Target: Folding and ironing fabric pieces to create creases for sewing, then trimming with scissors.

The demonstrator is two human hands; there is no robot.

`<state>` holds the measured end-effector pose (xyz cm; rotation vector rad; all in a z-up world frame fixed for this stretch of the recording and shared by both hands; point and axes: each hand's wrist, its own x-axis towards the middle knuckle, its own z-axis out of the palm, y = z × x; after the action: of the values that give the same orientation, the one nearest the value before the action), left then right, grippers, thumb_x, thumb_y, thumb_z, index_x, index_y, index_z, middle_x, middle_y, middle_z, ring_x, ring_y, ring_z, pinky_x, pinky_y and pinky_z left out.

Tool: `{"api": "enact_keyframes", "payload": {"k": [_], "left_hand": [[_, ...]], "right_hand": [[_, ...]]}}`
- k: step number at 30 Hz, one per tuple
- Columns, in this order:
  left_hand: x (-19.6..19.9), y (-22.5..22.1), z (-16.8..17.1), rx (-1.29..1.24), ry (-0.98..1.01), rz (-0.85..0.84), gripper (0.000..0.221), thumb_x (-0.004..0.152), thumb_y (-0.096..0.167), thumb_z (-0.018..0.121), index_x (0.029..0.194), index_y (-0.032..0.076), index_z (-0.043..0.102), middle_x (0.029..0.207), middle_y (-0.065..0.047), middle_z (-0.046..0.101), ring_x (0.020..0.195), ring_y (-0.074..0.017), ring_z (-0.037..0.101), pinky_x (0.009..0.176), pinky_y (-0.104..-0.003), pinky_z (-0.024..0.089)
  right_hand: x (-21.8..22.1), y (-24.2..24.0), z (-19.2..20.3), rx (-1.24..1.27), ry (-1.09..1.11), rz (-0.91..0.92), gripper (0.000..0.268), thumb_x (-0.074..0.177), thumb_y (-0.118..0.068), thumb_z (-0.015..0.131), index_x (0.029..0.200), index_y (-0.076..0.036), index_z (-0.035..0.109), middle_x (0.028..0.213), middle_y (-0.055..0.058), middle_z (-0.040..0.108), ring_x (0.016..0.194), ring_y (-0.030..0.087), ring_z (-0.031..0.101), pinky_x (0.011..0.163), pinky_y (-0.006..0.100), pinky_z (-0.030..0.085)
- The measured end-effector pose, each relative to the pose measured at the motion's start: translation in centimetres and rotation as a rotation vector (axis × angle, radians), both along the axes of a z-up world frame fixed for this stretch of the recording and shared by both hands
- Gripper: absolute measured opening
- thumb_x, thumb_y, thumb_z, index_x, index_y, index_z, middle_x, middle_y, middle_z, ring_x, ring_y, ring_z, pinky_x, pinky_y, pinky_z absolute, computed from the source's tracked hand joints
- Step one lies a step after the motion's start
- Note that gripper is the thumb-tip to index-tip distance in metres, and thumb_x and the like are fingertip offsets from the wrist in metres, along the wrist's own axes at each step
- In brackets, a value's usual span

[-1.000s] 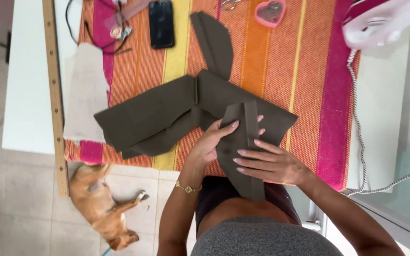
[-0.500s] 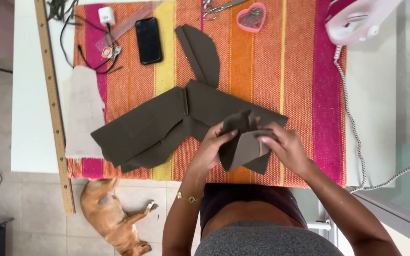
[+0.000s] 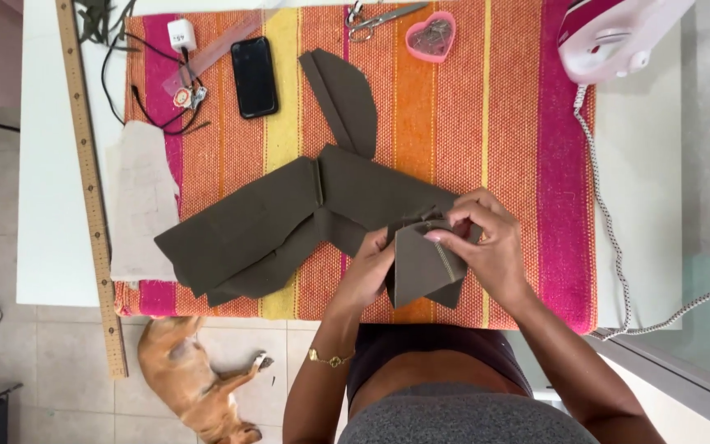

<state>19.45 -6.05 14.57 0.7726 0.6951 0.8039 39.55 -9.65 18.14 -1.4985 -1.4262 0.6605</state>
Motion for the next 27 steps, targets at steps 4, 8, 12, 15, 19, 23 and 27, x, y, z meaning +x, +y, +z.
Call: {"api": "enact_keyframes", "payload": {"k": [4, 8, 12, 15, 19, 23, 27], "left_hand": [[0.1, -0.6, -1.6, -0.007, -0.012, -0.054, 0.028, 0.114, 0.023, 0.066, 0.115, -0.002, 0.080, 0.083, -0.014, 0.077, 0.071, -0.0127, 0.069, 0.059, -0.029, 0.060], [0.0, -0.5, -0.3, 0.035, -0.012, -0.078, 0.028, 0.113, 0.024, 0.067, 0.111, 0.000, 0.081, 0.078, -0.010, 0.075, 0.068, -0.0102, 0.065, 0.058, -0.026, 0.056], [0.0, -0.5, 0.6, 0.033, -0.031, -0.082, 0.026, 0.112, 0.022, 0.068, 0.108, 0.000, 0.080, 0.078, -0.008, 0.074, 0.068, -0.0090, 0.065, 0.058, -0.025, 0.057], [0.0, -0.3, 1.6, 0.039, -0.031, -0.100, 0.024, 0.111, 0.022, 0.069, 0.105, 0.002, 0.080, 0.076, -0.006, 0.073, 0.066, -0.0091, 0.066, 0.057, -0.024, 0.056], [0.0, -0.1, 1.2, 0.089, -0.053, -0.139, 0.028, 0.113, 0.025, 0.066, 0.106, 0.001, 0.081, 0.077, -0.007, 0.074, 0.069, -0.0095, 0.065, 0.061, -0.025, 0.056], [0.0, 0.2, 2.9, 0.162, -0.045, -0.174, 0.030, 0.116, 0.024, 0.062, 0.111, 0.001, 0.080, 0.081, -0.008, 0.074, 0.076, -0.0098, 0.063, 0.068, -0.027, 0.056], [-0.4, -0.2, 3.3, 0.176, -0.047, -0.186, 0.036, 0.118, 0.028, 0.058, 0.117, 0.000, 0.080, 0.088, -0.011, 0.078, 0.081, -0.0124, 0.064, 0.075, -0.031, 0.057]], "right_hand": [[-0.7, 0.1, 1.1, 0.039, 0.206, 0.024, 0.030, 0.082, -0.010, 0.097, 0.085, -0.004, 0.067, 0.107, 0.016, 0.073, 0.090, 0.028, 0.071, 0.082, 0.038, 0.055], [-0.7, -0.4, 0.1, -0.029, 0.365, -0.011, 0.032, 0.080, -0.005, 0.097, 0.086, -0.002, 0.066, 0.100, 0.018, 0.077, 0.092, 0.026, 0.071, 0.088, 0.036, 0.056], [-0.5, -0.7, -0.3, -0.035, 0.407, -0.021, 0.035, 0.081, -0.003, 0.096, 0.087, -0.002, 0.062, 0.098, 0.017, 0.075, 0.093, 0.024, 0.070, 0.089, 0.035, 0.056], [-0.7, -0.8, 0.2, -0.023, 0.463, -0.021, 0.036, 0.082, -0.003, 0.095, 0.089, -0.003, 0.060, 0.097, 0.016, 0.073, 0.092, 0.021, 0.067, 0.085, 0.033, 0.054], [-0.8, -0.9, 1.0, -0.046, 0.497, -0.025, 0.044, 0.083, 0.000, 0.094, 0.113, -0.001, 0.061, 0.091, 0.011, 0.068, 0.089, 0.019, 0.063, 0.085, 0.032, 0.053], [-0.3, -1.0, 1.9, -0.100, 0.331, -0.016, 0.033, 0.082, 0.002, 0.093, 0.111, 0.001, 0.077, 0.084, 0.016, 0.068, 0.073, 0.016, 0.056, 0.076, 0.031, 0.053], [-0.6, -1.4, 1.6, -0.065, 0.384, -0.038, 0.027, 0.078, 0.004, 0.094, 0.100, 0.000, 0.080, 0.091, 0.012, 0.070, 0.087, 0.019, 0.062, 0.082, 0.030, 0.052]]}}
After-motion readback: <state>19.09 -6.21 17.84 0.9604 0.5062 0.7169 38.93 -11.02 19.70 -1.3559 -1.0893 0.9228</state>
